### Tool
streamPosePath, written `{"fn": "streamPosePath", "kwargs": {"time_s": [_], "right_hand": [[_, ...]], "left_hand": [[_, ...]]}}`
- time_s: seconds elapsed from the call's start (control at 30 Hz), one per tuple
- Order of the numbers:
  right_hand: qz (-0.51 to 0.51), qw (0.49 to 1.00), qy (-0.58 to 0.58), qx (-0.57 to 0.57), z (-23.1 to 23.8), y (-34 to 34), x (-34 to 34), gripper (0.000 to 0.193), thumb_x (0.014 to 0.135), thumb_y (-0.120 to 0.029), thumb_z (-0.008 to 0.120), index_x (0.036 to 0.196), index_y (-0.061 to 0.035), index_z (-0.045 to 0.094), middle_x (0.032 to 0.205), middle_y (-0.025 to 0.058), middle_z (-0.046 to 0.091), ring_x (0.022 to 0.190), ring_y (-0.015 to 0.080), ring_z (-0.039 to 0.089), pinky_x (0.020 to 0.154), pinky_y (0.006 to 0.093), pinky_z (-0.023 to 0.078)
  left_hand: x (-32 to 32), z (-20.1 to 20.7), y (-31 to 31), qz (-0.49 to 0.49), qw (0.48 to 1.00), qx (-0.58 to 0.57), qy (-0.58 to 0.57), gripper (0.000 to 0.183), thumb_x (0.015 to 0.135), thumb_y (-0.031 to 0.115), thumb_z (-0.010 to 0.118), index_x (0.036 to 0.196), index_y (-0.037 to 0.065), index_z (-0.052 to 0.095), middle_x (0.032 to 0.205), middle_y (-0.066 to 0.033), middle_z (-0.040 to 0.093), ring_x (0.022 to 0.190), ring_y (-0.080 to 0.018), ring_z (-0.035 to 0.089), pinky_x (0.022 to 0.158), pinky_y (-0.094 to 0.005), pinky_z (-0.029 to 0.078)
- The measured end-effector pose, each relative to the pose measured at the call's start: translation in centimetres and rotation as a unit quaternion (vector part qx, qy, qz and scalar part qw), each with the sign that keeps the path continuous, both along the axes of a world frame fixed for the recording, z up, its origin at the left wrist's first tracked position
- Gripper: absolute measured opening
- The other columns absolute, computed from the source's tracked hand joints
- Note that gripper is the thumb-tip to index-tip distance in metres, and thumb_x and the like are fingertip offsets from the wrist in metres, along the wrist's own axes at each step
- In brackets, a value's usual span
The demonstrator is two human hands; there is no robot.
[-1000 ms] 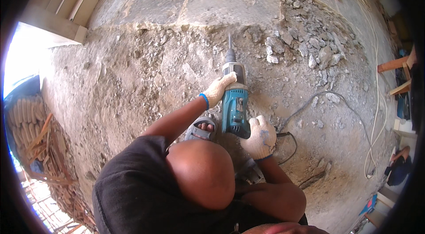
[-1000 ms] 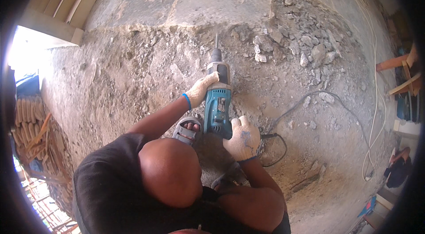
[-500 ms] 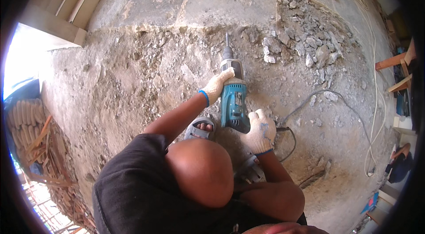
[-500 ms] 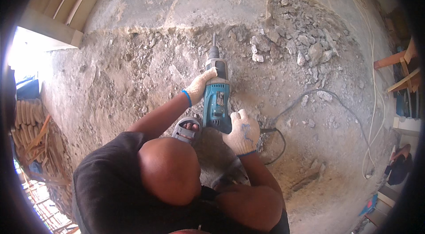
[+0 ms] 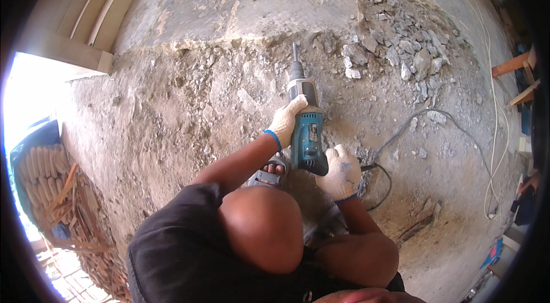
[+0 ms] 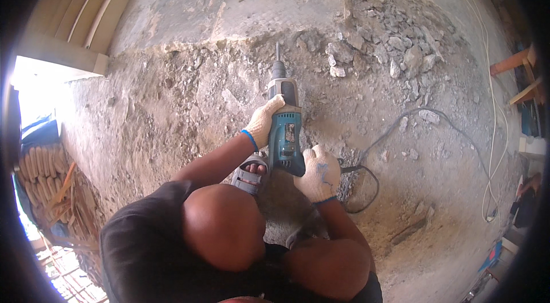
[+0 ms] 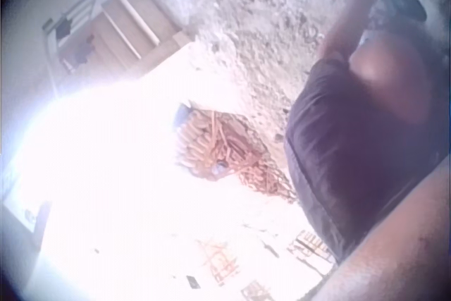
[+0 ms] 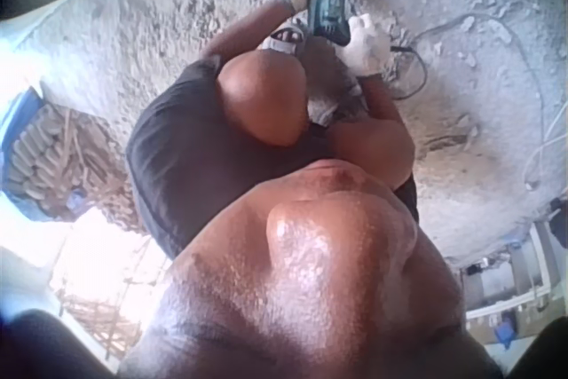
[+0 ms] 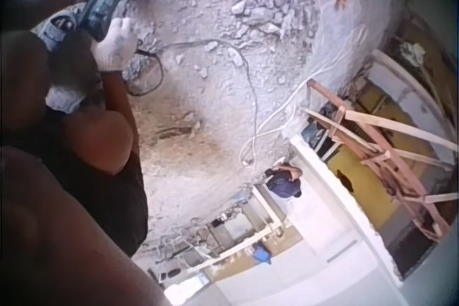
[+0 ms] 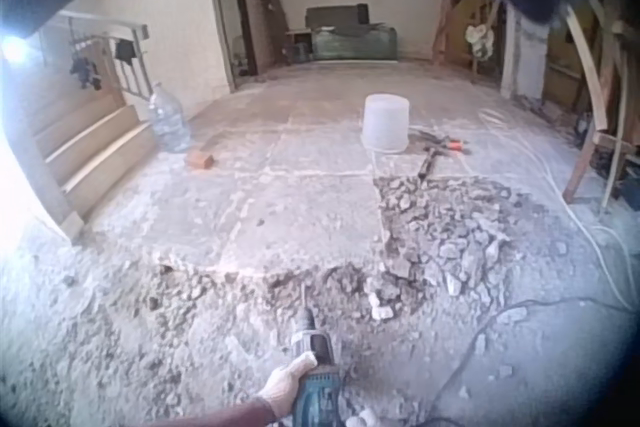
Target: The person uses a corded rotary hammer drill to break and remove sections of a concrete floor. They repeatedly position the drill, apply pressure, and advance the bit to chip away material, creating a growing pile of concrete debris.
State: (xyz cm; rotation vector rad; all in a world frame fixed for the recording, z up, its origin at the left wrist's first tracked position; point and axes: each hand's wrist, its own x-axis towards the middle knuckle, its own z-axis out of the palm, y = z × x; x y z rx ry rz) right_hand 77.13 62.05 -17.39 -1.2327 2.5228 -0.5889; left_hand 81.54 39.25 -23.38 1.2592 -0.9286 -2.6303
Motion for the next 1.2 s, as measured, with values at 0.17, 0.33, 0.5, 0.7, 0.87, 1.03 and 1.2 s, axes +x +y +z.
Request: {"fn": "streamPosePath", "kwargs": {"time_s": [0.17,0.33,0.5,0.7,0.87,1.03,1.2], "right_hand": [[-0.005,1.0,-0.004,-0.001,-0.9,-0.1,0.3,0.033,0.078,-0.035,0.092,0.093,-0.0103,0.075,0.1,0.0155,0.069,0.088,0.0419,0.074,0.08,0.0543,0.059],[-0.008,1.0,0.003,-0.019,-1.6,-0.1,0.3,0.033,0.078,-0.034,0.091,0.091,-0.0097,0.073,0.096,0.0144,0.067,0.087,0.0402,0.073,0.078,0.0539,0.057],[0.002,1.0,0.009,0.008,-1.9,0.0,0.0,0.041,0.083,-0.045,0.091,0.091,-0.0088,0.074,0.099,0.0155,0.068,0.086,0.0413,0.074,0.077,0.0545,0.058],[-0.003,0.999,0.018,-0.032,-2.0,-0.1,0.1,0.029,0.079,-0.031,0.089,0.087,-0.0094,0.071,0.093,0.0147,0.067,0.085,0.0397,0.073,0.075,0.0539,0.056],[-0.004,1.0,0.008,-0.022,-2.1,-0.4,0.1,0.028,0.078,-0.029,0.089,0.089,-0.0098,0.072,0.093,0.0141,0.067,0.085,0.0387,0.073,0.075,0.0533,0.057],[0.0,1.0,0.015,-0.023,-2.2,-0.7,0.2,0.027,0.078,-0.028,0.089,0.091,-0.0097,0.073,0.094,0.0137,0.067,0.085,0.038,0.074,0.076,0.0529,0.057],[-0.002,1.0,0.004,-0.006,-2.3,-0.7,0.0,0.028,0.078,-0.028,0.088,0.095,-0.0092,0.075,0.099,0.014,0.067,0.09,0.0382,0.074,0.079,0.0527,0.058]], "left_hand": [[0.2,-0.6,-0.3,0.001,1.0,-0.014,0.019,0.058,0.111,0.047,0.072,0.141,-0.003,0.067,0.119,-0.0206,0.083,0.09,-0.03,0.081,0.08,-0.0496,0.069],[0.0,-1.1,-0.3,0.016,1.0,-0.007,0.002,0.05,0.107,0.04,0.079,0.136,0.002,0.07,0.111,-0.0169,0.084,0.086,-0.028,0.08,0.078,-0.0484,0.068],[0.0,-1.5,-0.3,-0.001,0.999,-0.034,0.004,0.057,0.111,0.045,0.073,0.14,-0.003,0.068,0.12,-0.021,0.083,0.096,-0.0305,0.082,0.086,-0.0495,0.069],[-0.1,-1.4,-0.3,0.025,0.999,-0.02,-0.002,0.049,0.105,0.039,0.08,0.136,0.002,0.07,0.113,-0.0168,0.083,0.085,-0.0279,0.08,0.077,-0.0474,0.068],[-0.2,-1.3,-0.7,0.016,1.0,-0.016,0.007,0.05,0.106,0.038,0.079,0.137,0.0,0.069,0.114,-0.0179,0.084,0.087,-0.0283,0.081,0.078,-0.0473,0.068],[-0.1,-1.2,-1.1,0.001,1.0,-0.023,0.015,0.051,0.109,0.039,0.075,0.139,-0.002,0.068,0.118,-0.021,0.084,0.088,-0.0288,0.081,0.079,-0.0473,0.068],[-0.3,-1.2,-1.1,0.008,1.0,-0.025,0.016,0.051,0.109,0.039,0.075,0.139,-0.002,0.067,0.116,-0.0207,0.084,0.087,-0.0289,0.081,0.079,-0.0471,0.069]]}}
